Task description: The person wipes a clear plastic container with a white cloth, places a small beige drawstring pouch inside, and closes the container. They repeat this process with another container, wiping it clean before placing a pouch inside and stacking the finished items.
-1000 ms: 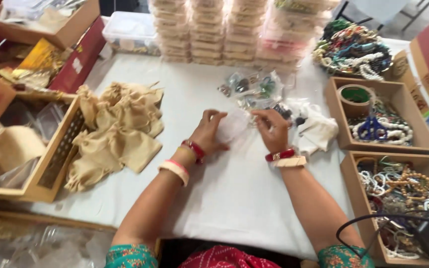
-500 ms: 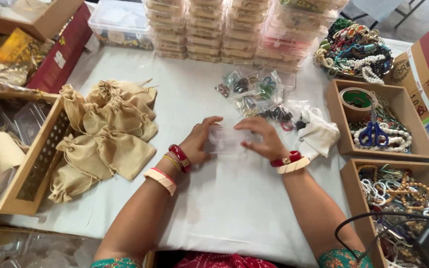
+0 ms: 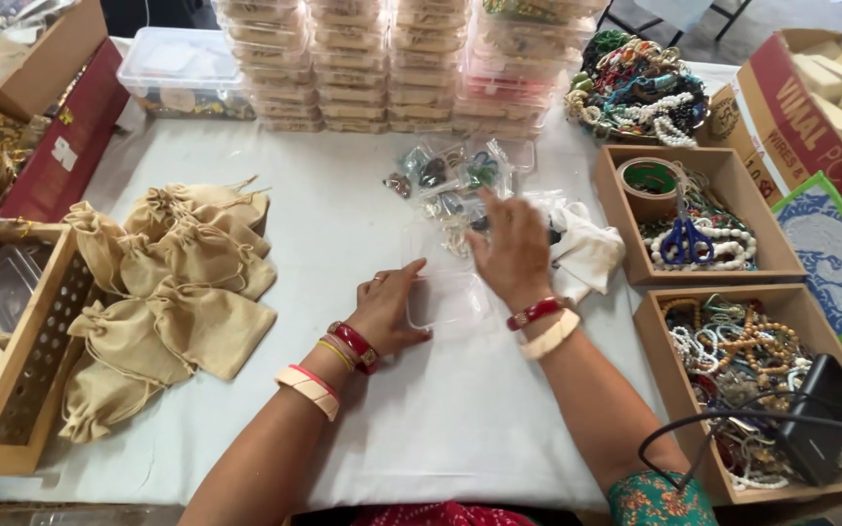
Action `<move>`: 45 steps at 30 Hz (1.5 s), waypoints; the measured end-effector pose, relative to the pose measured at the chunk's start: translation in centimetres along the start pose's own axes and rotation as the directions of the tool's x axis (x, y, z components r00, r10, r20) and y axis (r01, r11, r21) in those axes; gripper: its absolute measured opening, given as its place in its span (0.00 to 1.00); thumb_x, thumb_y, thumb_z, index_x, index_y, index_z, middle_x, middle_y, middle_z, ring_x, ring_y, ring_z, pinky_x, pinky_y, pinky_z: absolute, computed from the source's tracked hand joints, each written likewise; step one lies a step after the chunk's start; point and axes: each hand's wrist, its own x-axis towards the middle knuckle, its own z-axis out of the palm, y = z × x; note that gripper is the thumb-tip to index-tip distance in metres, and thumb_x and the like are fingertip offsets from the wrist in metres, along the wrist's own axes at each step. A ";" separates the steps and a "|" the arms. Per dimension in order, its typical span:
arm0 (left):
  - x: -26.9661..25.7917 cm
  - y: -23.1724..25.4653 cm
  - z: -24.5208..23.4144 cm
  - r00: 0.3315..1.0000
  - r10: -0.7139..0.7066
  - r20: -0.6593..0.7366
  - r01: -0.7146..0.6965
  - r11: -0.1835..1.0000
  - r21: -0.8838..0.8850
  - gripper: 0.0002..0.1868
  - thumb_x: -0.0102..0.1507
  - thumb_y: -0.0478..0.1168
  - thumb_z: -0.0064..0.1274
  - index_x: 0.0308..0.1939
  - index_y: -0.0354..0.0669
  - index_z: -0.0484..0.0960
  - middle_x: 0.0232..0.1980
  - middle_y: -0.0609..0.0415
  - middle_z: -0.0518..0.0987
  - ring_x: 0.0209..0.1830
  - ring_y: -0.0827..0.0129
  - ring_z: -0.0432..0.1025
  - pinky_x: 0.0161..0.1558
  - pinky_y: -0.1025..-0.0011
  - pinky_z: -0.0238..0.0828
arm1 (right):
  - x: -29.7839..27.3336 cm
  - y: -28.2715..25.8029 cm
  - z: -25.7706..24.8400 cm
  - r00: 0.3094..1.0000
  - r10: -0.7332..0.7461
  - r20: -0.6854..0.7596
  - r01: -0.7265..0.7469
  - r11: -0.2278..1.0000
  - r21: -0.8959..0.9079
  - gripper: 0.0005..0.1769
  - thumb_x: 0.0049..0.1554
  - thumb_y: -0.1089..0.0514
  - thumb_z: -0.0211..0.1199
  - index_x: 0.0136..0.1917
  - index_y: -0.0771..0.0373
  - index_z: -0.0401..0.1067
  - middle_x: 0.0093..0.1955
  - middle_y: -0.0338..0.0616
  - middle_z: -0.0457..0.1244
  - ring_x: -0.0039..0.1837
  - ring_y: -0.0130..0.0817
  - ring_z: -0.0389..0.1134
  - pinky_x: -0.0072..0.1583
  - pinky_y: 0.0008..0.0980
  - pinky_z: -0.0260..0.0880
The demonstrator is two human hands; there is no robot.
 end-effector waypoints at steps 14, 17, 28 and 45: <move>0.5 -1.6 1.3 0.977 -0.009 -0.214 0.050 0.981 0.185 0.53 0.47 0.73 0.69 0.69 0.57 0.68 0.75 0.35 0.56 0.75 0.40 0.47 0.66 0.41 0.43 | 2.2 8.7 -4.4 0.859 0.412 0.306 -0.302 0.888 -0.348 0.18 0.57 0.53 0.64 0.61 0.54 0.77 0.57 0.52 0.71 0.59 0.46 0.72 0.60 0.44 0.72; 0.2 -0.6 0.3 0.981 -0.057 -0.186 0.088 0.983 0.163 0.56 0.41 0.71 0.71 0.68 0.60 0.67 0.72 0.41 0.60 0.75 0.43 0.48 0.66 0.43 0.43 | 2.2 4.8 -5.4 0.928 0.164 0.335 -0.155 0.986 -0.055 0.17 0.56 0.55 0.63 0.58 0.57 0.78 0.55 0.51 0.71 0.56 0.46 0.72 0.59 0.43 0.71; 0.6 -1.7 0.2 0.973 -0.064 -0.222 0.088 0.991 0.097 0.59 0.36 0.68 0.75 0.68 0.62 0.69 0.60 0.52 0.71 0.64 0.49 0.60 0.64 0.49 0.47 | -1.9 -4.1 0.7 0.892 -0.286 0.350 0.242 0.956 0.163 0.12 0.48 0.65 0.60 0.44 0.57 0.80 0.43 0.45 0.68 0.53 0.46 0.68 0.57 0.44 0.69; 0.9 -0.7 -1.1 0.975 -0.130 -0.182 0.155 0.979 0.130 0.53 0.38 0.63 0.74 0.65 0.61 0.69 0.59 0.54 0.72 0.63 0.53 0.61 0.64 0.54 0.48 | -2.1 -5.3 -2.1 0.730 -0.482 0.485 0.234 0.843 0.485 0.14 0.43 0.55 0.59 0.43 0.56 0.79 0.47 0.38 0.64 0.55 0.38 0.60 0.56 0.43 0.54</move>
